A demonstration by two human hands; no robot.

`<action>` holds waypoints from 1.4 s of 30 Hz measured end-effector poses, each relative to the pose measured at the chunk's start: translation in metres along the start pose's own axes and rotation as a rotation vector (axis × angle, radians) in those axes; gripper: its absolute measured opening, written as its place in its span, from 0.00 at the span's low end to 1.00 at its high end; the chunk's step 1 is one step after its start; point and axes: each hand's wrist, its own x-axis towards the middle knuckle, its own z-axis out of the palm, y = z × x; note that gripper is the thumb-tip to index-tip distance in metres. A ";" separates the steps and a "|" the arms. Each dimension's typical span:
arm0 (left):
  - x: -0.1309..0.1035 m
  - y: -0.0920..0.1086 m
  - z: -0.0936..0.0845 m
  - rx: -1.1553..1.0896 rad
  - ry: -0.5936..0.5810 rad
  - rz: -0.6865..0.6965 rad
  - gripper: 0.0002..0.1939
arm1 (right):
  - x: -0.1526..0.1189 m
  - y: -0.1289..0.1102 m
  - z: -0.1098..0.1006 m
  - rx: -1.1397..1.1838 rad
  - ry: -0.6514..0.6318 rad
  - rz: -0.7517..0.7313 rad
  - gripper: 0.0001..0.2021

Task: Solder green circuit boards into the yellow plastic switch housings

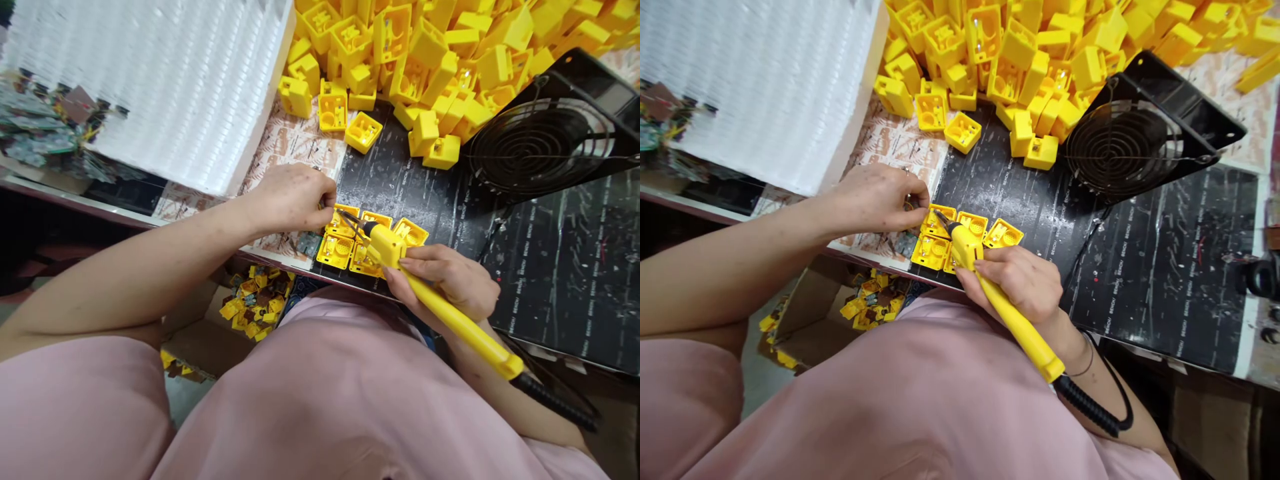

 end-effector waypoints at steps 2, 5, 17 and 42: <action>0.001 0.000 -0.001 0.008 -0.003 -0.005 0.15 | 0.003 0.000 0.000 0.000 -0.030 -0.042 0.13; 0.003 0.001 -0.002 0.006 -0.021 -0.010 0.15 | 0.002 0.001 -0.005 0.043 -0.059 -0.016 0.11; 0.006 -0.002 -0.002 -0.009 0.013 0.028 0.14 | -0.012 -0.002 -0.020 0.059 -0.014 0.225 0.11; 0.009 0.002 -0.005 0.012 -0.023 0.001 0.12 | -0.016 0.011 -0.018 0.053 0.022 0.170 0.11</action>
